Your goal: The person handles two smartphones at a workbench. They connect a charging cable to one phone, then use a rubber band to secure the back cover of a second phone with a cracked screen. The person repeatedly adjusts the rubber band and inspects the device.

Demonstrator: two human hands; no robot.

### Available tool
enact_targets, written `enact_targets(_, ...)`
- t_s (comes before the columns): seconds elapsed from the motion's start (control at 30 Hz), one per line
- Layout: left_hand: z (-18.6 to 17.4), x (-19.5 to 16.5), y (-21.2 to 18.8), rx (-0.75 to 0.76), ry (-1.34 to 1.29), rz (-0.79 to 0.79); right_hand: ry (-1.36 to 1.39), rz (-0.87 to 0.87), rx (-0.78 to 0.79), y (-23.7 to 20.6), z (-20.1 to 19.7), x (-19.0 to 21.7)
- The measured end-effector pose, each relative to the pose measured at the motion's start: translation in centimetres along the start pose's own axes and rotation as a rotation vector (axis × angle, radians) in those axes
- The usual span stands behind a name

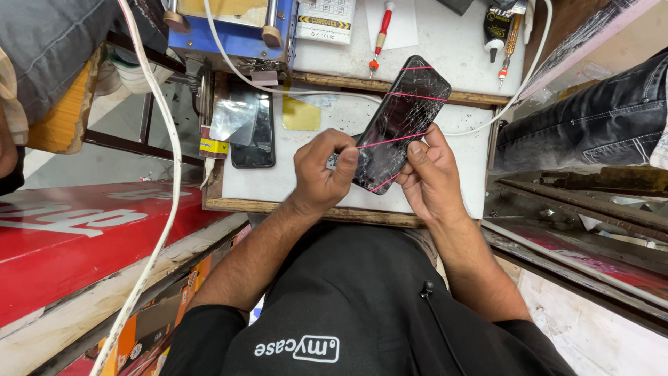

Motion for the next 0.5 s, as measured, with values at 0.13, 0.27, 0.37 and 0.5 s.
enact_targets(0.13,-0.7,-1.1,1.3,0.12,-0.061,-0.17,-0.07,0.031,-0.043,-0.1,-0.4,0.2)
enact_targets(0.27,-0.5,-2.2,3.1,0.206,-0.055,-0.137,-0.096,0.021,-0.014,-0.1,-0.1,0.3)
enact_targets(0.37,0.2,-2.7,3.5,0.186,0.029,-0.129,-0.133,-0.011,0.005,-0.1,-0.1,0.3)
enact_targets(0.5,0.4,-2.9,3.2,0.151,0.029,-0.177,-0.181,-0.022,-0.023,-0.3,-0.6,0.6)
Point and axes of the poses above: each hand's wrist, its own y-axis towards the middle knuckle, its own z-axis out of the palm, x = y × z, the point moved 1 cm from there along y, towards the middle knuckle, and after that the axes turned 12 degrees about -x, right-handed, at the moved point
